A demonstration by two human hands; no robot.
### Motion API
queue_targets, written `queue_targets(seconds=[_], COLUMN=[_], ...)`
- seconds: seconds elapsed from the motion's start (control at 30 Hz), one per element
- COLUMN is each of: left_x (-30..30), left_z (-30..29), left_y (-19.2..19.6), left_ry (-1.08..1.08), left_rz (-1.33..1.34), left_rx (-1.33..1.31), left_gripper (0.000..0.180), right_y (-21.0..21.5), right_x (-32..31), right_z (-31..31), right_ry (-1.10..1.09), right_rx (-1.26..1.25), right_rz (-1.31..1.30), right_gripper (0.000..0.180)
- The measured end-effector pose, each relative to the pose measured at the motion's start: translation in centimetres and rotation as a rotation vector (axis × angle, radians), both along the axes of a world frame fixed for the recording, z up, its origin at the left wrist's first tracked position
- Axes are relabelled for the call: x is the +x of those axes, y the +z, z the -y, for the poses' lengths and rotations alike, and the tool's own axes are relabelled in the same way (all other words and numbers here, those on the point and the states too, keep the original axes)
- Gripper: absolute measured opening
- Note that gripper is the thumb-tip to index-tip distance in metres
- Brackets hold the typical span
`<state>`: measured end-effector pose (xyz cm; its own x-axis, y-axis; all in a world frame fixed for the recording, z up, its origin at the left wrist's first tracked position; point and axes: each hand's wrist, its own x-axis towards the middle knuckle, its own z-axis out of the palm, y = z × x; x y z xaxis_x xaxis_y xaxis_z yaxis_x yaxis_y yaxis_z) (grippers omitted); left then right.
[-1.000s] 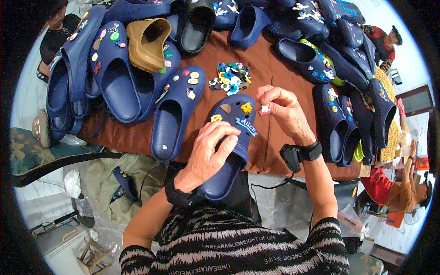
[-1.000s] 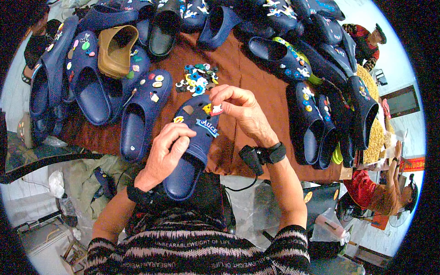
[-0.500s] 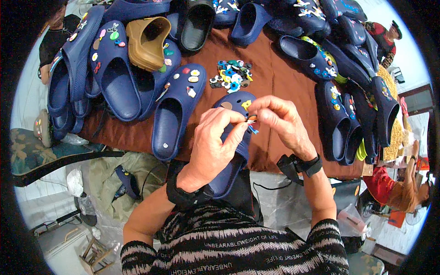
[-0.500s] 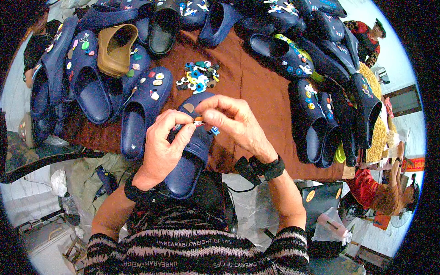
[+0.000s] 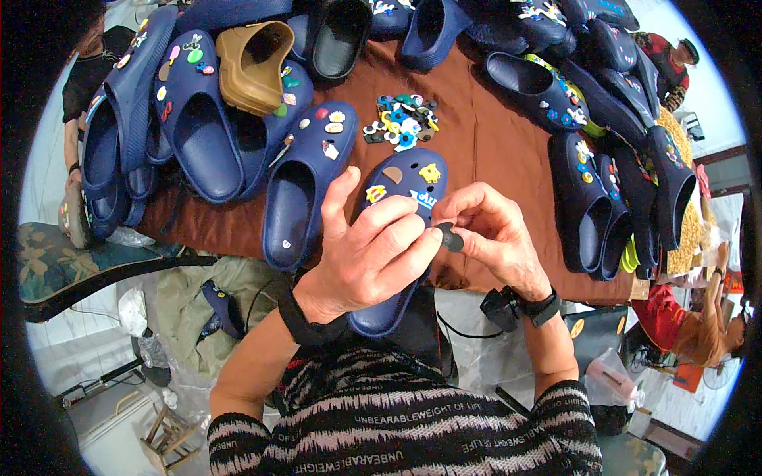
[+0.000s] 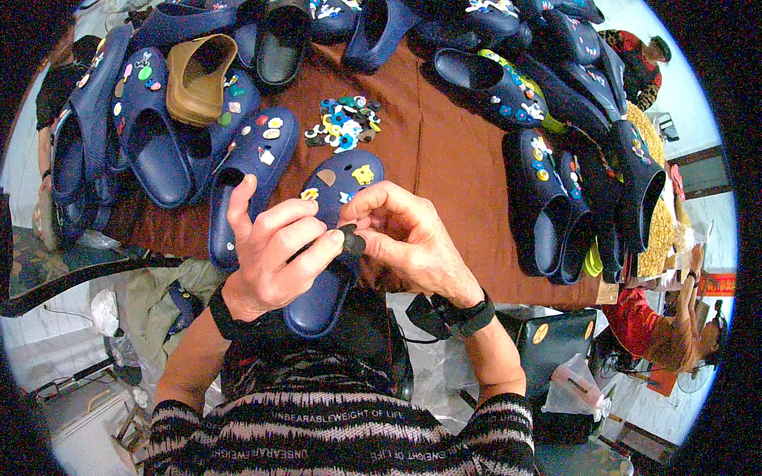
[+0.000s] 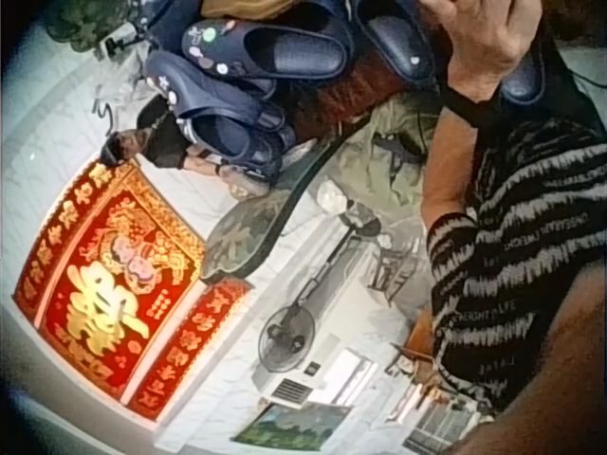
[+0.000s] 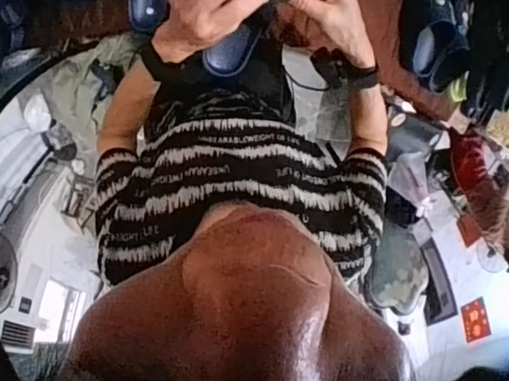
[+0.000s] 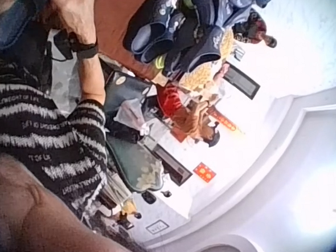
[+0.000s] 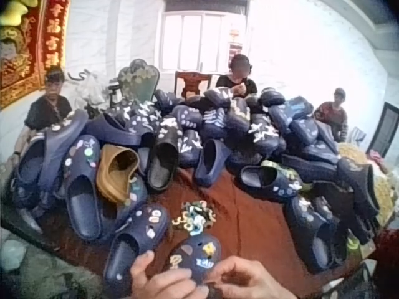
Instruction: The recorder is attaching decorative charms to rubber clog shoes.
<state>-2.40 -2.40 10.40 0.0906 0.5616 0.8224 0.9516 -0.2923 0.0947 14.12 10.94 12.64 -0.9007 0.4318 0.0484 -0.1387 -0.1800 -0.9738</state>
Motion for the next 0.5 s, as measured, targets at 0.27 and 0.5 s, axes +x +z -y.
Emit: queue_targets(seconds=[0.27, 0.5], left_x=[0.8, 0.9], left_z=[0.2, 1.9], left_y=[-0.1, -0.9], left_ry=[-0.037, -0.060], left_rz=[0.203, 0.428], left_rx=[-0.099, -0.232], left_gripper=[0.027, 0.020], right_y=[-1.1, -1.0], right_x=[0.8, 0.9], right_z=[0.1, 0.6], right_ry=[-0.006, 0.039], right_rx=[0.119, 0.122], right_rz=[0.081, 0.325], right_gripper=[0.016, 0.010])
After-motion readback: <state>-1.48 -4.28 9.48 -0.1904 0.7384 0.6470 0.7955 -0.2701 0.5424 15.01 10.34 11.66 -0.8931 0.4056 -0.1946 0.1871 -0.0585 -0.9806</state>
